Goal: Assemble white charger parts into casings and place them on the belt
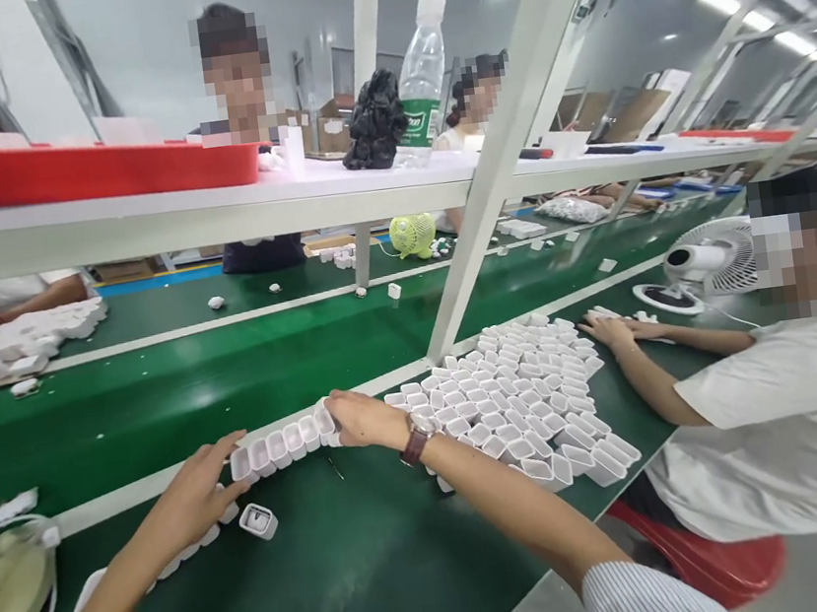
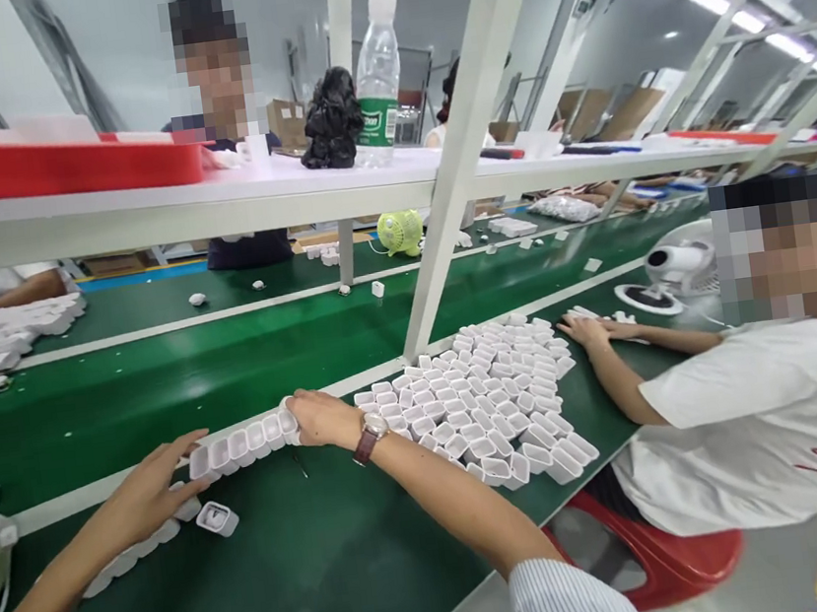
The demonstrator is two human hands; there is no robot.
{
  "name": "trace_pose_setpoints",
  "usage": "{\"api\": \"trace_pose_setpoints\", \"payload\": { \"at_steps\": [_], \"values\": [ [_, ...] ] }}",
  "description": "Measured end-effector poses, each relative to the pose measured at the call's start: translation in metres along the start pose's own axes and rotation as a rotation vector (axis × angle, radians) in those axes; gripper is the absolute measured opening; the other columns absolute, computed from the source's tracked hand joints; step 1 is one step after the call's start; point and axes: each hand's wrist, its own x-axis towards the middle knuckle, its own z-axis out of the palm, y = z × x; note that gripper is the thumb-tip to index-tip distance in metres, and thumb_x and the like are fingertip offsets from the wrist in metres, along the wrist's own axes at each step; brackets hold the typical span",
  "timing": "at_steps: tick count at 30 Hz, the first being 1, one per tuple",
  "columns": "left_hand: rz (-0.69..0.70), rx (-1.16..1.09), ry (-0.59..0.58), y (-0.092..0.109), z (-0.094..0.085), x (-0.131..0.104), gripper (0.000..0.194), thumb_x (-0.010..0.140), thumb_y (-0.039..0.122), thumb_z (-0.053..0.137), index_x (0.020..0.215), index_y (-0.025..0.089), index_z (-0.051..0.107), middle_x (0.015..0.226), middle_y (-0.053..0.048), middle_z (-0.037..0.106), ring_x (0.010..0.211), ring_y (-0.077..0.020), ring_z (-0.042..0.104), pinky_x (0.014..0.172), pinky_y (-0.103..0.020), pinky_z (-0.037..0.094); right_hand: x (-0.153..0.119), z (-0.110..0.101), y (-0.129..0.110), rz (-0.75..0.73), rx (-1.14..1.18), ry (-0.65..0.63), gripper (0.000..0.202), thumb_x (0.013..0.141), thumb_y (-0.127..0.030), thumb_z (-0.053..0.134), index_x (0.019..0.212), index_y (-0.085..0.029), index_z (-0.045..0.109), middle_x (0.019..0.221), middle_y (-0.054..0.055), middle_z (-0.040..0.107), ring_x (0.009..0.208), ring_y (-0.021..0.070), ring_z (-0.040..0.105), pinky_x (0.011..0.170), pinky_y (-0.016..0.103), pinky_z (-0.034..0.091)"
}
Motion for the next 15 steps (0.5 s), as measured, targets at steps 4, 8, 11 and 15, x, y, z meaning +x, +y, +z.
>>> {"api": "trace_pose_setpoints", "payload": {
  "at_steps": [4,8,11,15],
  "values": [
    [0.074,-0.110,-0.079,0.037,-0.012,0.018,0.071,0.088,0.049,0.053,0.154,0.025,0.041,0.137,-0.011,0.068,0.109,-0.0324,0.073,0.087,-0.039,0.059,-0.061,-0.004,-0.001,0.111,0.005,0.081,0.025,0.084,-0.005,0.054,0.106,-0.016,0.059,0.115,0.014,0.066,0.108,0.0271,0.064,0.089,0.034,0.050],
    [0.236,-0.170,-0.201,0.083,0.013,0.023,0.066,0.087,0.037,0.053,0.152,0.026,0.044,0.143,-0.008,0.065,0.111,-0.0307,0.073,0.095,-0.041,0.058,-0.141,0.020,-0.012,0.313,0.025,0.140,0.028,0.080,-0.002,0.051,0.103,-0.017,0.056,0.122,0.015,0.062,0.111,0.0285,0.062,0.091,0.037,0.051],
    [0.361,-0.172,-0.284,0.111,0.050,0.014,0.064,0.087,0.030,0.055,0.150,0.028,0.047,0.149,-0.008,0.062,0.124,-0.0318,0.068,0.104,-0.044,0.055,-0.194,0.046,-0.016,0.493,0.091,0.068,0.030,0.073,0.002,0.053,0.094,-0.019,0.056,0.113,0.012,0.064,0.103,0.0275,0.064,0.086,0.036,0.053],
    [0.483,-0.196,-0.364,0.144,0.096,-0.002,0.065,0.088,0.027,0.059,0.151,0.032,0.046,0.155,-0.006,0.056,0.138,-0.0316,0.058,0.113,-0.045,0.050,-0.252,0.076,-0.008,0.621,0.163,0.166,0.032,0.075,0.002,0.050,0.095,-0.021,0.057,0.112,0.010,0.066,0.105,0.0266,0.065,0.090,0.037,0.054]
  ]
}}
